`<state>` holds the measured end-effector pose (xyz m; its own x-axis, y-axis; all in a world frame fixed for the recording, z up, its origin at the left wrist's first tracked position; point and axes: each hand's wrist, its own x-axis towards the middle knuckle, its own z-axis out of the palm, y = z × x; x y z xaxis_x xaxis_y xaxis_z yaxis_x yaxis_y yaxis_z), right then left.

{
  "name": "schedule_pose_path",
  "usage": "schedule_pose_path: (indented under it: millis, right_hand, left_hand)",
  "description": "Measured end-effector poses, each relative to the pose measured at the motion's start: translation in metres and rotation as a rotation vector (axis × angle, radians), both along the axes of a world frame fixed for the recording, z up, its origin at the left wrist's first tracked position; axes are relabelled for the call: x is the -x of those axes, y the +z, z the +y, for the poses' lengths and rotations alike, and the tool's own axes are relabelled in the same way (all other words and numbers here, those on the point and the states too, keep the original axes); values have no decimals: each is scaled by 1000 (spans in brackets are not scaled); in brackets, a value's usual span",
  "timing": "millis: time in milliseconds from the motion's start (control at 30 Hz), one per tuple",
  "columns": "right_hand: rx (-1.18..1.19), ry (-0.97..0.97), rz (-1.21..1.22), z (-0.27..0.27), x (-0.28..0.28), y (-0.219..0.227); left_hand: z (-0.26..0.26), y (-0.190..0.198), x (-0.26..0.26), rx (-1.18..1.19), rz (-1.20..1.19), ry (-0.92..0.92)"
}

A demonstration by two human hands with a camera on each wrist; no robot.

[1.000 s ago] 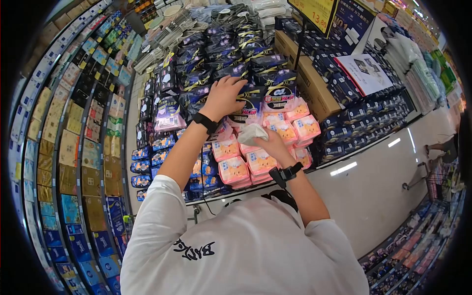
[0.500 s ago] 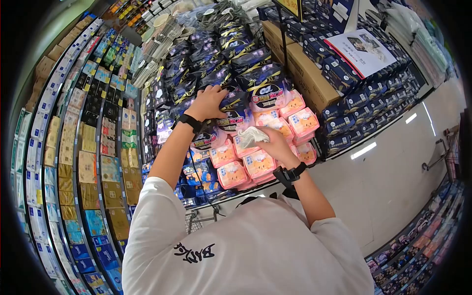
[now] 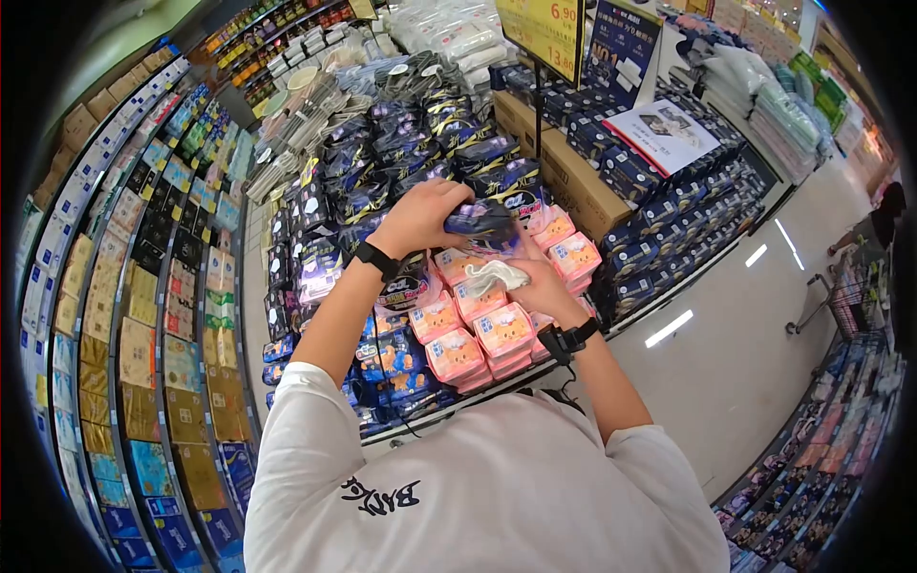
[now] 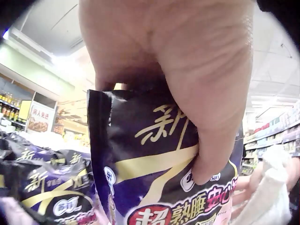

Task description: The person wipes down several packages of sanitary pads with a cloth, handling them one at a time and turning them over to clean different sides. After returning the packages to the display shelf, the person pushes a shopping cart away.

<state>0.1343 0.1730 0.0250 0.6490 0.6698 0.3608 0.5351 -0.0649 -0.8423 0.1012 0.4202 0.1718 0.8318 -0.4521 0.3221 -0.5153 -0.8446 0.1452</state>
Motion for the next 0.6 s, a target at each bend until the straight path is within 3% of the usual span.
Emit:
schedule_pose_path:
  millis: [67,133,200,267,333,400,433,533,600]
  right_hand:
    - [-82,-29,-58,-6,-2,1]
    - [-126,-45,2,-15,5,0]
    - [-283,2,648,-24,25,15]
    - [-323,-37,705,-28,46,10]
    - [-585,-59,846,-33,71,6]
    - [-558,-91,860,-40,93,5]
    - [-557,-107,841,-42,106,7]
    - [-537,-153,859,-46,146,16]
    - [-383,-246,765,-53,164,19]
  left_hand:
    - [-15,13,14,52,-1,7]
    - [-26,13,24,311,-93,-28]
    - [-38,15,44,424,-142,53]
    - [-47,13,60,758,-83,73]
    - [-45,-9,72,937,42,81]
    - [-43,-44,78,1433,146,-55]
    - [-44,-46,89,1561,239,-108]
    - [-37,-70,114,1636,299,-51]
    - [-43,-68,141,1556,389,-104]
